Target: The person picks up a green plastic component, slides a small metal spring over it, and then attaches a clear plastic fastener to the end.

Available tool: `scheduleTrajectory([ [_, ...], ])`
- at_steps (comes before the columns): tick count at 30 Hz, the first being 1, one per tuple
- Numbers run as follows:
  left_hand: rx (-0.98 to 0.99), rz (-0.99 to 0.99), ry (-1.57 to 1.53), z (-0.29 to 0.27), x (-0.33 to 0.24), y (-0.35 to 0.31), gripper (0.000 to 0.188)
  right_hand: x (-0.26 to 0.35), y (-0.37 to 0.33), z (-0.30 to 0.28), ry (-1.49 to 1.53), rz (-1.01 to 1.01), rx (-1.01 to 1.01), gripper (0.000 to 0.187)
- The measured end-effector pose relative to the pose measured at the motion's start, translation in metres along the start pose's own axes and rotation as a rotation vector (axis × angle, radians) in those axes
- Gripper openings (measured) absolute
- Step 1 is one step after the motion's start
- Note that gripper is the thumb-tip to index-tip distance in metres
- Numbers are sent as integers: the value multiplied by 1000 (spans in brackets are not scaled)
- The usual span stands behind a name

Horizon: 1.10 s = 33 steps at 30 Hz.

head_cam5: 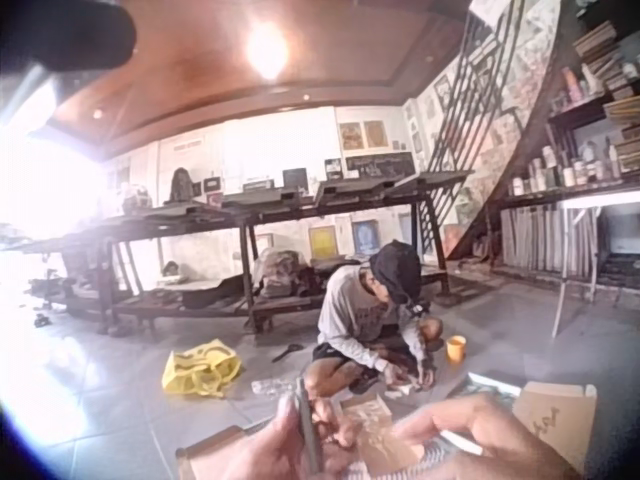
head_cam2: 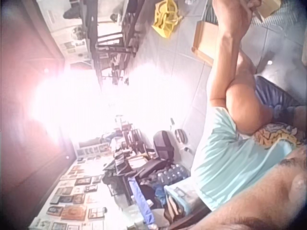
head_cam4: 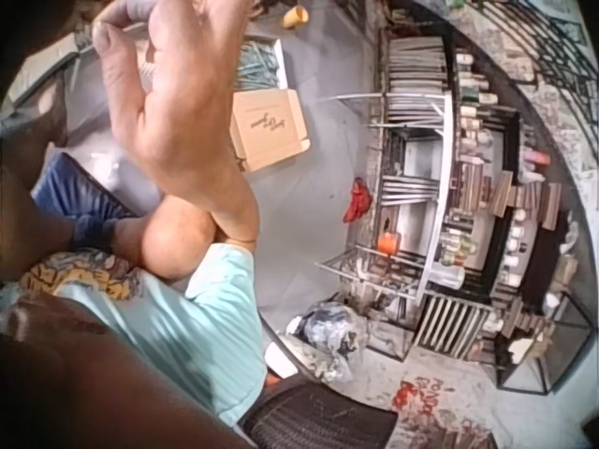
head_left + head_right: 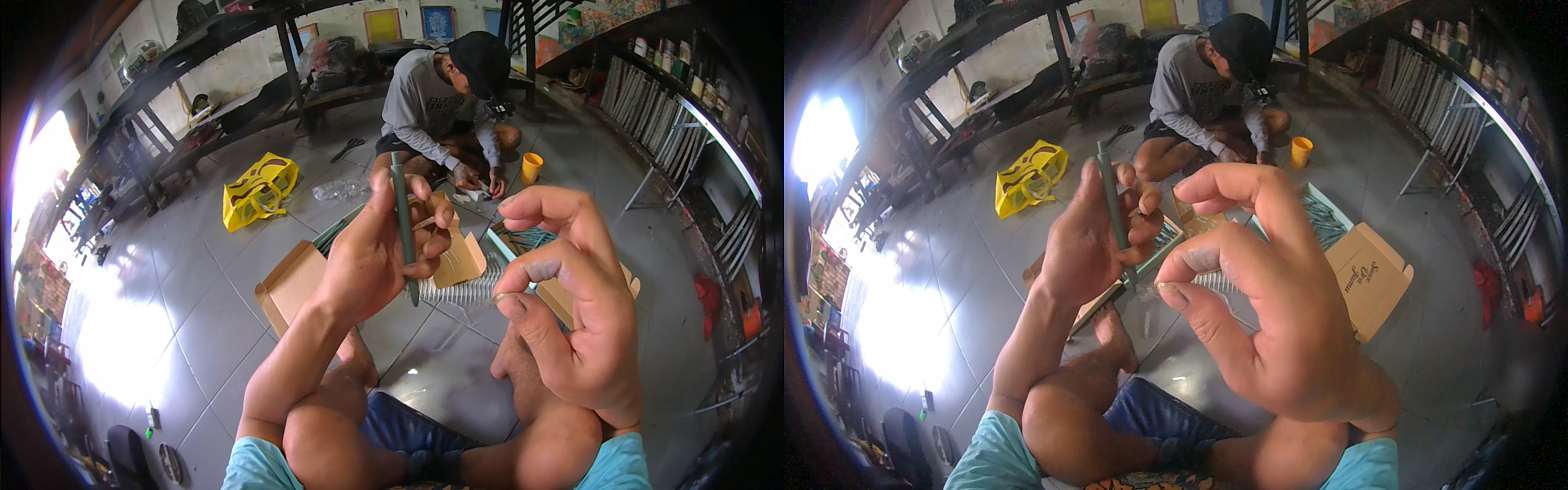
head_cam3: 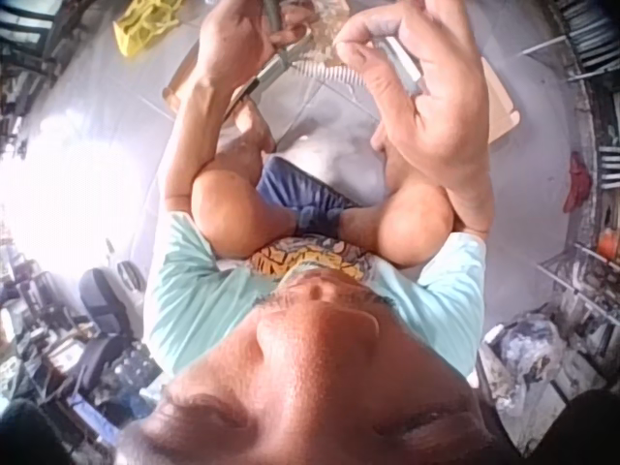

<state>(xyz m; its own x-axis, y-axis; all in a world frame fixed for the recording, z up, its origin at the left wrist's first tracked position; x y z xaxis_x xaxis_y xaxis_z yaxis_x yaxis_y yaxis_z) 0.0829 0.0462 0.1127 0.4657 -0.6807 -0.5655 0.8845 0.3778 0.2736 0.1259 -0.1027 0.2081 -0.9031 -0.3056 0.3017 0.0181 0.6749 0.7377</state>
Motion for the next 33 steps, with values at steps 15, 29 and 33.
scheduleTrajectory([
  [15, 108, 61, -39, -6, -3, -2, 32, 5, 19, -1, 54, 33, -5, 11],
  [29, 15, -30, -35, -14, 14, 3, 47, -6, 22, 22, 225, 111, 75, 9],
  [33, 20, -7, 22, -26, 15, 5, 71, -10, 20, 20, 203, 100, 41, 10],
])
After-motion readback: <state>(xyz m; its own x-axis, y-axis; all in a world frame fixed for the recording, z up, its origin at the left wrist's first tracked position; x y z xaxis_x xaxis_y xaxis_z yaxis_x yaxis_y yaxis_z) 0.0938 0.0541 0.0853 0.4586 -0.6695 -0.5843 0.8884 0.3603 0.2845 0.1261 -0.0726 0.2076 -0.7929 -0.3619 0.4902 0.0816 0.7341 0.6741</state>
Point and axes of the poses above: each hand's wrist, its own y-axis towards the middle knuckle, its own z-axis out of the palm, x = y × z, the point moved 10 cm from there along y, towards the middle knuckle, and after that the axes turned 15 degrees about -y, right-handed, at the moved point
